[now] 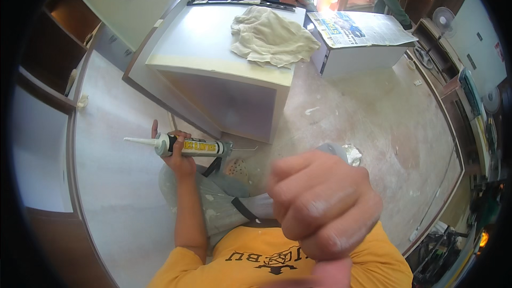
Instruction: The person applies sealant to the edges of a white cabinet using a caulking gun and smooths the bead with a finger. They wipe excess sealant with a cloth and continue along the cabinet seams.
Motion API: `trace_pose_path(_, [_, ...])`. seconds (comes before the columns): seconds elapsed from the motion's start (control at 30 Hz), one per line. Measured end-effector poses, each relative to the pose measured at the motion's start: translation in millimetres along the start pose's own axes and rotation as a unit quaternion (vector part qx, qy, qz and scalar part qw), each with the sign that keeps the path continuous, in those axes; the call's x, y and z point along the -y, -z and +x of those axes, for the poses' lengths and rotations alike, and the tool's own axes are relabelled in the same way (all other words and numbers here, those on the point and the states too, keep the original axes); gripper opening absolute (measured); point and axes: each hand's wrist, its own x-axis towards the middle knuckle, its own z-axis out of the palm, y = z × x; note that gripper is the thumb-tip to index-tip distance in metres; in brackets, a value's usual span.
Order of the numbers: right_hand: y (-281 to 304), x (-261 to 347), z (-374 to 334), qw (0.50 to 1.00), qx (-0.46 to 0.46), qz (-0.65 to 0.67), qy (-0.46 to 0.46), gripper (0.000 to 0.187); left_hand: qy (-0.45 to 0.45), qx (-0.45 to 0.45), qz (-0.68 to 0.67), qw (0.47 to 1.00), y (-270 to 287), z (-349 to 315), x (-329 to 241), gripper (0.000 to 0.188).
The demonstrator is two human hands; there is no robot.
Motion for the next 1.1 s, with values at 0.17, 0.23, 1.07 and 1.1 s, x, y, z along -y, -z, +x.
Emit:
trace_pose_path(0.17, [-7.1, -5.1, 1.1, 0.998, -0.006, 0.051, 0.022, 0.058, -0.017, -0.003, -0.004, 1.0, -2.5, 4.1, -0.5, 0.085])
trace_pose_path(0.23, [-6.3, -3.0, -4.9, 0.999, -0.002, 0.05, 0.011, 0.056, -0.017, -0.022, 0.004, 1.0, -2.4, 8.7, -5.4, 0.085])
trace_pose_path(1.07, [139.4, -157.3, -132.4, 0.741, -0.1, -0.456, -0.482, 0.05, 0.083, 0.134, 0.027, 0.987, 6.5, 95.7, -37.0, 0.054])
trace_pose_path(1.1, [147.7, -157.0, -130.0, 0.743, -0.106, -0.471, -0.464, 0.042, 0.081, 0.148, 0.022, 0.985, 3.0, 90.7, -38.5, 0.06])
